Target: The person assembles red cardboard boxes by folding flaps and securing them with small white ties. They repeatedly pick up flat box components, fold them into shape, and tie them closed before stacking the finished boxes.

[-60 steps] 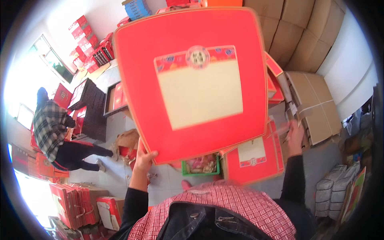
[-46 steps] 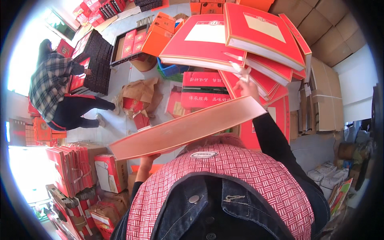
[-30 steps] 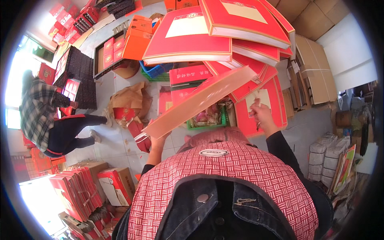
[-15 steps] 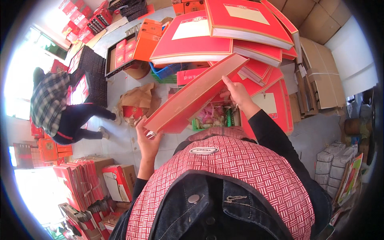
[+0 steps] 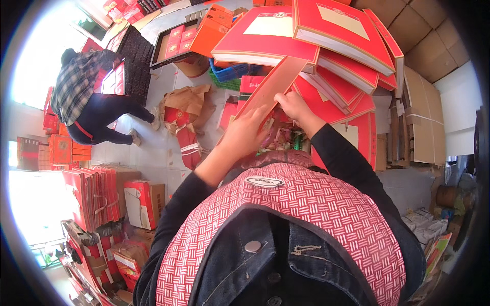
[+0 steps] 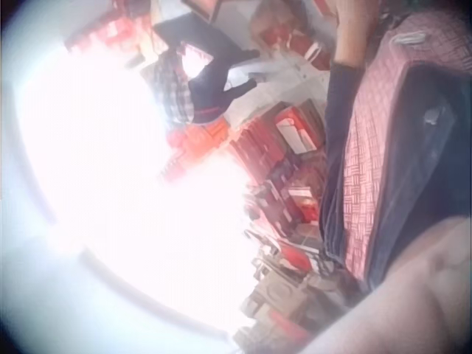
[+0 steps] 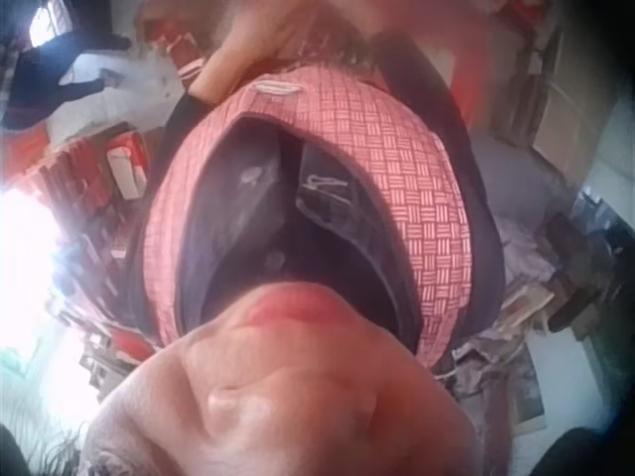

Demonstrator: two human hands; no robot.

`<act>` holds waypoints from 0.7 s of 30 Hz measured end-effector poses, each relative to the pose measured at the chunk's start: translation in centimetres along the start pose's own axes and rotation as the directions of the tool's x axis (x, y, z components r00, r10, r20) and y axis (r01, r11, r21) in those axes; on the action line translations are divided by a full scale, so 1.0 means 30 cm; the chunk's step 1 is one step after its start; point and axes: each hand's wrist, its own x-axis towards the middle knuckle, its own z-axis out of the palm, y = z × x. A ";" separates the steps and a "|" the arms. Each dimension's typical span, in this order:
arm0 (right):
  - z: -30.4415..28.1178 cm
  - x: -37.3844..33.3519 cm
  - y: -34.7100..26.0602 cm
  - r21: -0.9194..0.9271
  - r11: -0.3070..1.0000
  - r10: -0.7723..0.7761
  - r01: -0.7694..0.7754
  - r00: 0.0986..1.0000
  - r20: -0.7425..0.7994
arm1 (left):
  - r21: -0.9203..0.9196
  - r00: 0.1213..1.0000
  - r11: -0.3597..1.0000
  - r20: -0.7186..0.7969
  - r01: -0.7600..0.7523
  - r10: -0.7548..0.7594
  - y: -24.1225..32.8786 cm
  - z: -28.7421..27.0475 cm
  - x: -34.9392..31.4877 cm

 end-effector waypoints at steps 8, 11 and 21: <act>-0.101 -0.103 -0.029 0.145 0.982 -0.136 0.117 0.982 0.129 | -0.124 1.000 0.992 0.010 -0.016 0.017 -0.106 0.081 0.132; -0.101 -0.118 -0.022 0.220 0.963 -0.199 0.156 0.962 0.189 | -0.243 0.999 0.969 -0.044 -0.038 0.028 -0.081 0.086 0.172; -0.258 -0.157 -0.015 0.236 0.971 -0.092 0.045 0.977 0.192 | -0.056 1.000 0.998 0.025 -0.007 0.008 -0.095 0.102 0.217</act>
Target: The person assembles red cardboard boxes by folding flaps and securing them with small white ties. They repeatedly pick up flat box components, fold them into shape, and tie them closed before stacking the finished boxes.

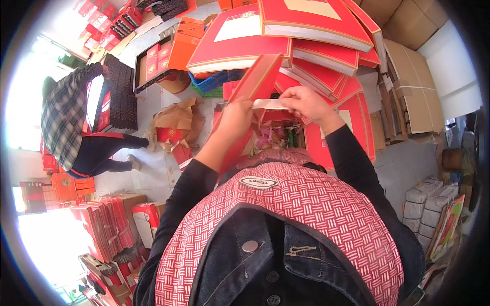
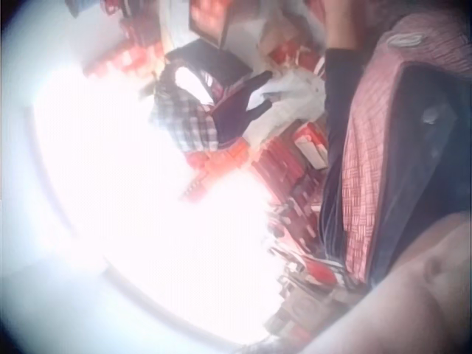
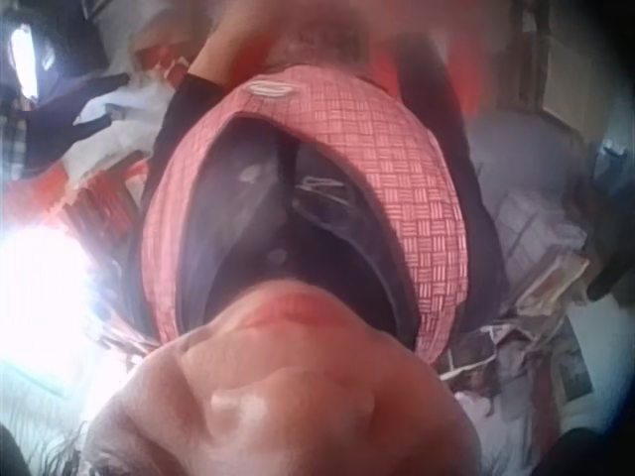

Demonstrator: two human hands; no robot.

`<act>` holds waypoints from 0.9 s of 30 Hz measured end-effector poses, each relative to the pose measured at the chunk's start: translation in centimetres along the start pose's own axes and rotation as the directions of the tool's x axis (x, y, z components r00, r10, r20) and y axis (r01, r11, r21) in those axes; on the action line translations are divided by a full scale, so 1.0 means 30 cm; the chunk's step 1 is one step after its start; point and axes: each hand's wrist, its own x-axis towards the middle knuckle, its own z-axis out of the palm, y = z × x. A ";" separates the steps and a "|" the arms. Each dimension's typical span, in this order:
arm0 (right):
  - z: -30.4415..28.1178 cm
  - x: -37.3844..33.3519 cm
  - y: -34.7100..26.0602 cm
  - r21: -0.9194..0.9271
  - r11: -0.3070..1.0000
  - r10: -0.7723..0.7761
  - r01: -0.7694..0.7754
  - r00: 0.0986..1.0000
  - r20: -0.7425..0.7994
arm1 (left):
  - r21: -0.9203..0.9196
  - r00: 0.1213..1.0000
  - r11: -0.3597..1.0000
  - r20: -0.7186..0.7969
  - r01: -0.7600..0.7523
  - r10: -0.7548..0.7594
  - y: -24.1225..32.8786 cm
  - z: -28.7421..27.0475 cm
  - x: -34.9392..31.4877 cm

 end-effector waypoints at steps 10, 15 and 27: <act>-0.068 -0.044 0.039 0.661 0.660 -0.024 0.357 0.889 -0.456 | -0.109 0.999 0.994 -0.036 -0.026 0.022 -0.014 -0.012 0.009; -0.240 -0.087 0.048 0.728 0.374 -0.006 0.574 0.787 -0.617 | -0.264 0.997 0.963 -0.029 0.056 -0.066 -0.051 0.017 0.007; -0.643 -0.362 0.133 -0.130 0.610 -0.135 0.782 -0.059 -0.989 | -0.076 0.981 0.978 0.032 0.194 -0.192 0.016 -0.083 0.008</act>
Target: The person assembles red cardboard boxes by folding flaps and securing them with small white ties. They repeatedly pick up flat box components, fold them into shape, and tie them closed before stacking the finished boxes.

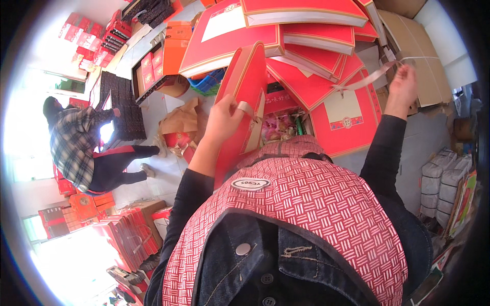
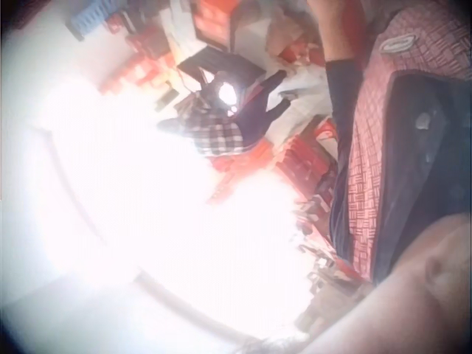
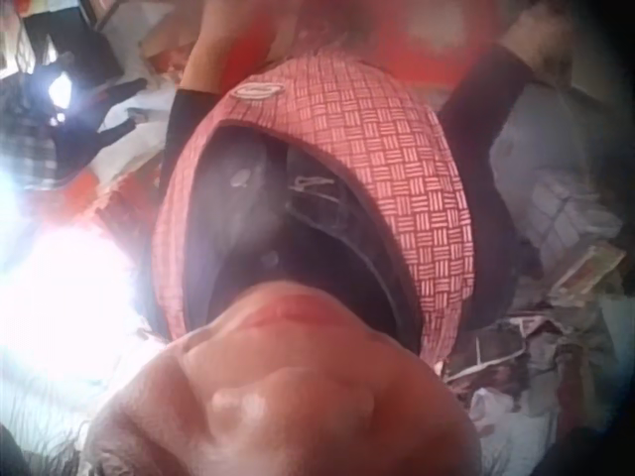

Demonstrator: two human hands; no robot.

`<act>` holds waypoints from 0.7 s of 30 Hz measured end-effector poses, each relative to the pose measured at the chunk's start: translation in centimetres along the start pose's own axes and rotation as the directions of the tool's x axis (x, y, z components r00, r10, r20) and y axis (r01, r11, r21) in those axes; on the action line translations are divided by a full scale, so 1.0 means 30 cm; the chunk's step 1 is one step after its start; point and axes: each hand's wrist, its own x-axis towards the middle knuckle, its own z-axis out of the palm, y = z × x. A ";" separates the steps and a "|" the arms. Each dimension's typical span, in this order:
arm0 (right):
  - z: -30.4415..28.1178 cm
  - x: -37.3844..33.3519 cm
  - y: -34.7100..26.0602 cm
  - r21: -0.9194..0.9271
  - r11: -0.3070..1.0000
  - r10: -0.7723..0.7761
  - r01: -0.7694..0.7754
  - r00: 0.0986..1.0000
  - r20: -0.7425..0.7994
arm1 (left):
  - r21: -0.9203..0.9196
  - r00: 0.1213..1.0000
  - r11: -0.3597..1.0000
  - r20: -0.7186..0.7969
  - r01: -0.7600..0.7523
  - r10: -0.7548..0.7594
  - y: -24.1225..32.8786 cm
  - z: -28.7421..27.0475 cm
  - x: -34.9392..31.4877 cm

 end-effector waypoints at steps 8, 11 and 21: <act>0.248 -0.693 0.237 -0.552 0.620 0.780 -0.557 0.359 0.513 | 0.258 0.975 0.965 -0.201 -0.041 0.095 0.015 0.070 0.053; 0.336 -0.801 0.290 -0.540 0.594 0.788 -0.596 0.298 0.538 | 0.323 0.971 0.946 -0.233 0.028 0.051 0.071 0.081 0.057; 0.386 -0.854 0.343 -0.601 0.725 0.685 -0.336 0.452 0.572 | 0.355 0.999 0.935 -0.037 -0.011 0.026 0.031 0.089 0.101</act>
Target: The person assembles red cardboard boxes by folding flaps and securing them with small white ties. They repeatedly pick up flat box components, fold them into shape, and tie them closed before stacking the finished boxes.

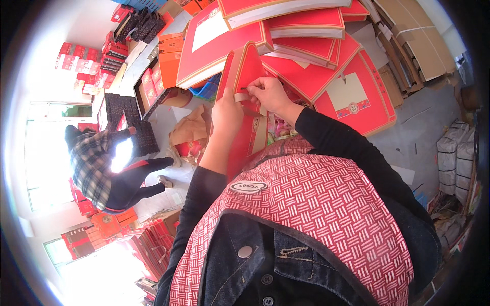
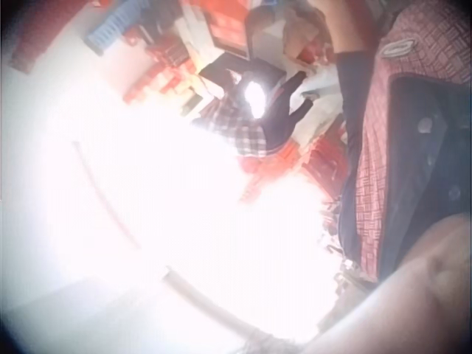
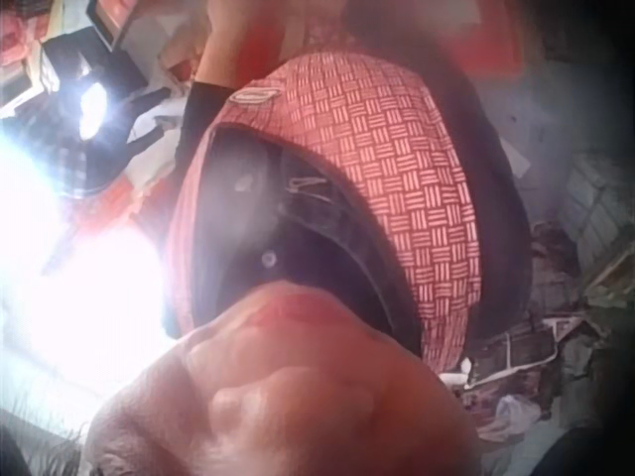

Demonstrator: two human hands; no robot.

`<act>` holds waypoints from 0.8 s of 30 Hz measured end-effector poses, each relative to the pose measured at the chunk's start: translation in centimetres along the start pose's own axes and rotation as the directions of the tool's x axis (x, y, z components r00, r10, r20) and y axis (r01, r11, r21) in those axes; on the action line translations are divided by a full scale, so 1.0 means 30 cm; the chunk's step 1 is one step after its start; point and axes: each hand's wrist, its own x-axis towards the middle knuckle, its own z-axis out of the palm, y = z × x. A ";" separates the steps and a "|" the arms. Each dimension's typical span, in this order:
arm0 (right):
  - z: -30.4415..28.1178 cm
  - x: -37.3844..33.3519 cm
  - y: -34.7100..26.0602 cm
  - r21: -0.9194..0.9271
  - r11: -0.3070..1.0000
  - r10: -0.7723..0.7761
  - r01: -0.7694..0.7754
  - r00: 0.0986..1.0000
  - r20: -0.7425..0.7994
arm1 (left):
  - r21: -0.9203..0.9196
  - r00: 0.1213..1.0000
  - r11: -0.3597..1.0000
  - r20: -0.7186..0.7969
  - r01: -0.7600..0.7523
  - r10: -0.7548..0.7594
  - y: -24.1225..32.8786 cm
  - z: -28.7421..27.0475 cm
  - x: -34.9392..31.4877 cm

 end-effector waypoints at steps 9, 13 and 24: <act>0.013 -0.016 0.015 -0.225 0.958 -0.212 0.177 0.968 -0.138 | -0.202 0.996 0.976 -0.038 -0.084 0.078 -0.023 0.009 0.008; 0.013 -0.023 0.024 -0.250 0.948 -0.239 0.199 0.961 -0.137 | -0.216 0.994 0.971 -0.044 -0.102 0.095 -0.013 0.006 0.004; 0.012 -0.015 -0.017 -0.254 0.949 -0.208 0.190 0.977 -0.048 | -0.236 0.987 0.959 -0.074 -0.158 0.145 0.027 0.024 -0.017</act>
